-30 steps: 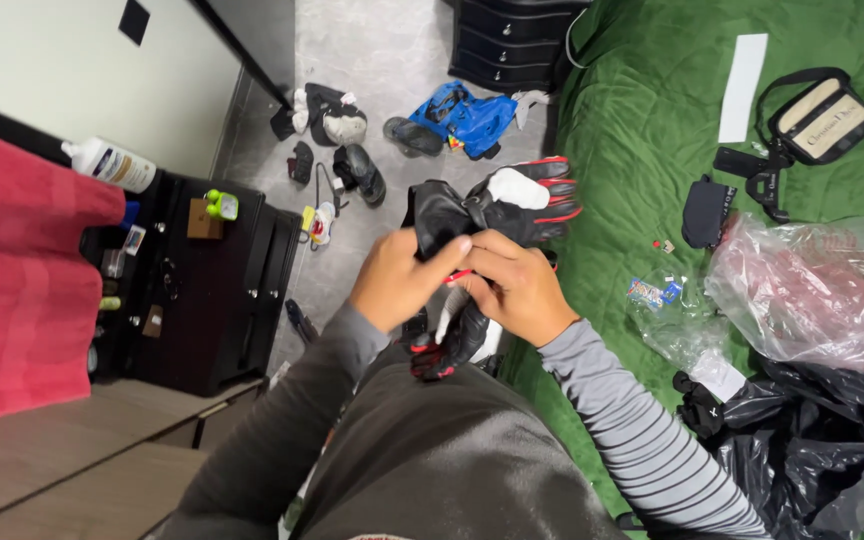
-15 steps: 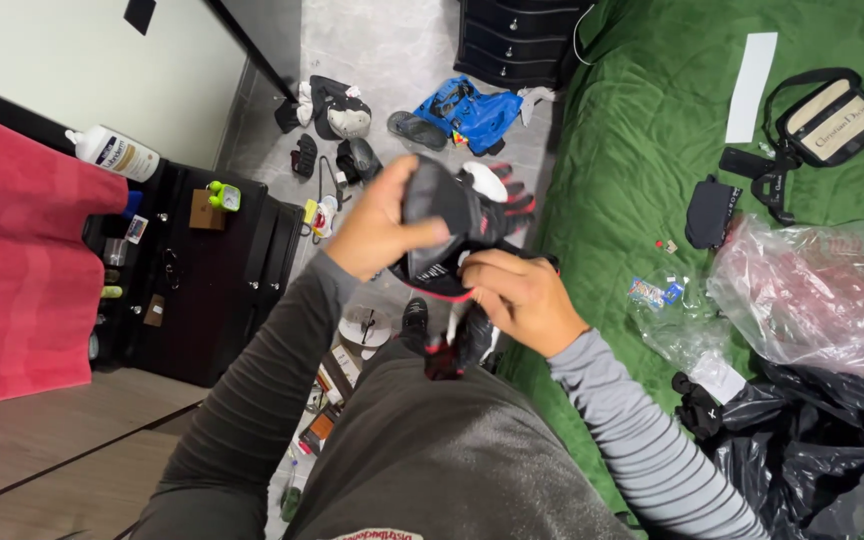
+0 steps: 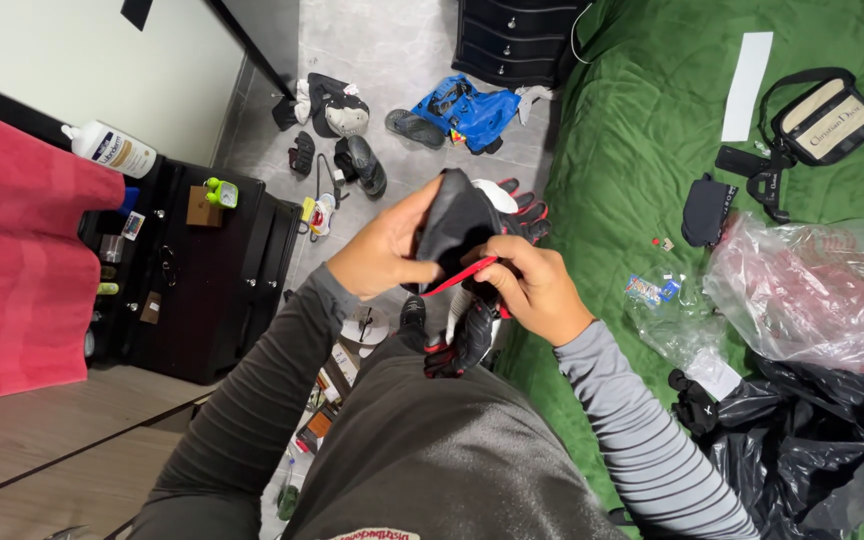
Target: Gather objects, inspect items, and place trash into a large black bag in a bedroom.
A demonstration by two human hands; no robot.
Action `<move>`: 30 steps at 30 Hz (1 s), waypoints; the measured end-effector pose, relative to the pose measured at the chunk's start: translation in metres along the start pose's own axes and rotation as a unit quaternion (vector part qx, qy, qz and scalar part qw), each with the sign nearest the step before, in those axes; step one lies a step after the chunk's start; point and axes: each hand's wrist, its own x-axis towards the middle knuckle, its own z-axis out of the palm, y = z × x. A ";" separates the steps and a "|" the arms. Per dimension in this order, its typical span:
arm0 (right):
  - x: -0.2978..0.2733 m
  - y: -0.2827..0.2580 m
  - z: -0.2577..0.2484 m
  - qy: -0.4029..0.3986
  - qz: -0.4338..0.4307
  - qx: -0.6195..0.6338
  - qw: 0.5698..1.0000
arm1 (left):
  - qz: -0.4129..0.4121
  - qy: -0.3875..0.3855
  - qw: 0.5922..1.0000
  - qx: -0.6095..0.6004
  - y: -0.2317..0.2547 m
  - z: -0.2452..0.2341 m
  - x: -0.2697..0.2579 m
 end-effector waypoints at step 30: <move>0.026 0.018 0.032 0.032 0.045 0.126 0.990 | 0.014 0.074 0.997 -0.010 -0.027 -0.043 -0.044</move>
